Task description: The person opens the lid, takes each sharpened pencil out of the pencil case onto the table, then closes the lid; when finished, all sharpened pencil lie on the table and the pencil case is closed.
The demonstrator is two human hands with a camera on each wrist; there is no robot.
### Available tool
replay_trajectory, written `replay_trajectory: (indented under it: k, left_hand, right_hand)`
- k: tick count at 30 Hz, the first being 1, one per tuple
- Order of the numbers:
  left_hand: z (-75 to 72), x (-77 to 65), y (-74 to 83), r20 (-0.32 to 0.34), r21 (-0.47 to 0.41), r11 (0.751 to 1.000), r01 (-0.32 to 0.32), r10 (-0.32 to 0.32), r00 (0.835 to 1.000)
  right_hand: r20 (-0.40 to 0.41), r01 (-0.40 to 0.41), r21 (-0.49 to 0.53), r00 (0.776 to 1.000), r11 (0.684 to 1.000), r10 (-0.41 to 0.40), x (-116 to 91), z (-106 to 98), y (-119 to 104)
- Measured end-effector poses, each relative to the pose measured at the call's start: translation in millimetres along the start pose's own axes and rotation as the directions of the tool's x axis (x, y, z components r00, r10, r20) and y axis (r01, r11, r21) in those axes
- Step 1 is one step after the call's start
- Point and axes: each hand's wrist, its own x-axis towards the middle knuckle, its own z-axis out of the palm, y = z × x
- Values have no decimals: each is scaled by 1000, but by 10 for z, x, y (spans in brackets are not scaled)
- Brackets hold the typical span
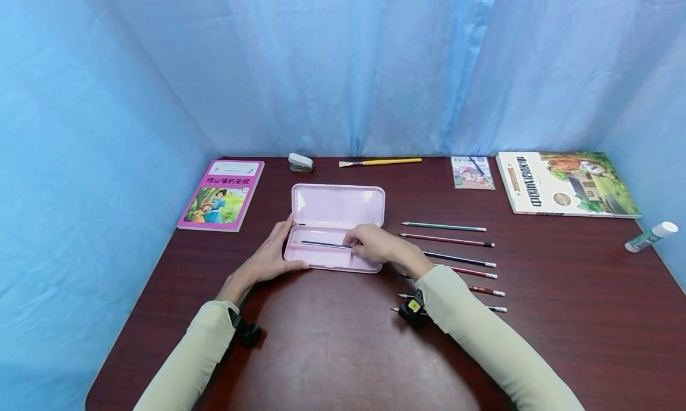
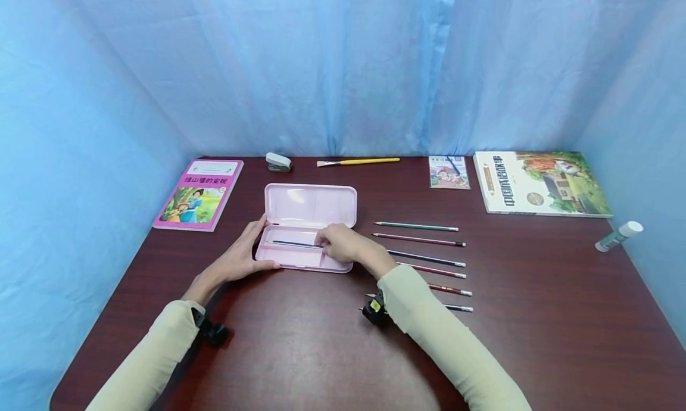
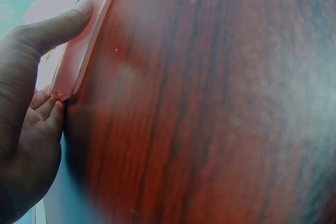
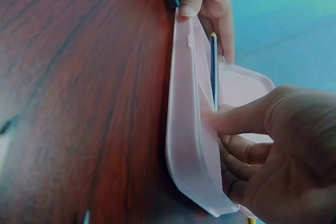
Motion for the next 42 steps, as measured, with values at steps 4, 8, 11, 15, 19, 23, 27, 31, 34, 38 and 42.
replay_trajectory:
  k: [4,8,11,15,19,23,27,31,34,38,42]
  left_hand:
    - [-4,-7,5,-5,-3,1000,-10,10,1000]
    - [0,-7,-2,-23,-4,999,-45,45,999]
    - [4,-3,-4,-30,-3,998,-61,61,998]
    - [5,0,0,-29,-6,999,-45,44,999]
    - [3,7,3,-26,-16,999,-34,34,999]
    - [3,6,3,-22,-21,999,-36,35,999]
    - [10,2,2,-18,-19,999,-30,30,999]
    - [21,-2,7,-18,-17,1000,-21,21,1000]
    - [21,-7,10,-23,-15,1000,-22,22,1000]
    - [18,-6,5,-26,-13,1000,-27,27,999]
    - [17,0,2,-23,-13,1000,-22,22,999]
  right_hand:
    - [-52,-15,42,999,999,17,-7,6,17]
    - [-163,16,100,987,995,1,-48,-24,43]
    - [-223,37,120,975,992,-9,-130,-92,45]
    - [-235,25,131,972,991,7,-325,-218,23]
    - [-253,32,122,967,992,0,-601,-354,17]
    - [-285,43,57,958,997,-25,-955,-465,52]
    - [-318,35,-21,947,999,-40,-1369,-502,141]
    - [-344,2,-26,939,1000,-11,-1783,-451,214]
    - [-367,-21,-7,930,1000,17,-2045,-345,243]
    - [-418,1,9,908,1000,3,-2308,-149,269]
    - [-460,40,5,887,999,-33,-2466,33,248]
